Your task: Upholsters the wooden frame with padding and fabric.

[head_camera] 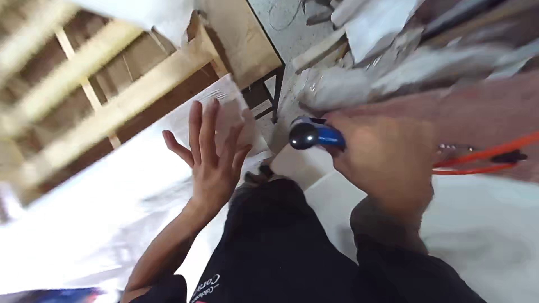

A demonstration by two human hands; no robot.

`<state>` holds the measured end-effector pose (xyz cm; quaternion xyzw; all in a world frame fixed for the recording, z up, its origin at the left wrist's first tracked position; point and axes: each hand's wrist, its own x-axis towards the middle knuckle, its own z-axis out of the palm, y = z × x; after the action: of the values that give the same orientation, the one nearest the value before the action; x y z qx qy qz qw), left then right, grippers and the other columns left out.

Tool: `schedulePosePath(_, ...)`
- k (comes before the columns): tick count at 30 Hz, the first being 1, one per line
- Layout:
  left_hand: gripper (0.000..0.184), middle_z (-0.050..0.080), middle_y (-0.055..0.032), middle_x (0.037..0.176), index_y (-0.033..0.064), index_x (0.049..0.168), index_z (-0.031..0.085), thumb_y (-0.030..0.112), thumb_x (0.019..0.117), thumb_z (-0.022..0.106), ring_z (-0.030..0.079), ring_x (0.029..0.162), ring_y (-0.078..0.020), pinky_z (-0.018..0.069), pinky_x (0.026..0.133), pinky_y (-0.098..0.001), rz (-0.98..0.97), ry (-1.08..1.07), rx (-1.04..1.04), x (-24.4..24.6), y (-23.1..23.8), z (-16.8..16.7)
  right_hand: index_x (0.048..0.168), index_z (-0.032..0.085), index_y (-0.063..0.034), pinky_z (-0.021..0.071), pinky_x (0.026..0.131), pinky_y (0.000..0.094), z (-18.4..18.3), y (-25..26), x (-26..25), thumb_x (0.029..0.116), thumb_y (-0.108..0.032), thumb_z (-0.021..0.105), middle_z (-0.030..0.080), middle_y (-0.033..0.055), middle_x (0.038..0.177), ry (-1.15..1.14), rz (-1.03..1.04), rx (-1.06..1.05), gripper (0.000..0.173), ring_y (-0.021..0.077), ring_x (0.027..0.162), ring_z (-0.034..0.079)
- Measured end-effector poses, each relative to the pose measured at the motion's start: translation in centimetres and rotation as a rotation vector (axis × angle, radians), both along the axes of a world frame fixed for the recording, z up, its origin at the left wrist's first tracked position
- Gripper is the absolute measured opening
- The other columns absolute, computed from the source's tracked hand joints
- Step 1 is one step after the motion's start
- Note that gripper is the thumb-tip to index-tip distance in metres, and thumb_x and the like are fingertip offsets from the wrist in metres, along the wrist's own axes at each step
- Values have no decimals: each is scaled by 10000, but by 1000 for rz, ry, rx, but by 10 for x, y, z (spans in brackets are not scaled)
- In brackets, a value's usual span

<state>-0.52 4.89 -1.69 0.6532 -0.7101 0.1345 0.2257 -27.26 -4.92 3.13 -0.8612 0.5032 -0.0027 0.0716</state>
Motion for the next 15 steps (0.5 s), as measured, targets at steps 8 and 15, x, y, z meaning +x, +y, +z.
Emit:
schedulePosePath(8,375,645,-196,1318,11,1287,634,301,1071,532,577,1307,-376,301,1202,-629,-775,-820,750,-18,-80,16,1041,673,20,517,719,687,-185,39,21,894,-154,706,677,277,967,-395,-504,561,230,491,914,672)
schedulePosePath(15,455,609,-245,1333,-34,1330,614,244,977,684,590,1240,-441,483,1000,-648,-756,-1455,1205,-94,-92,-83,1251,598,-69,541,770,616,-238,151,55,1052,-355,572,686,183,930,-1087,-1128,644,350,370,864,690)
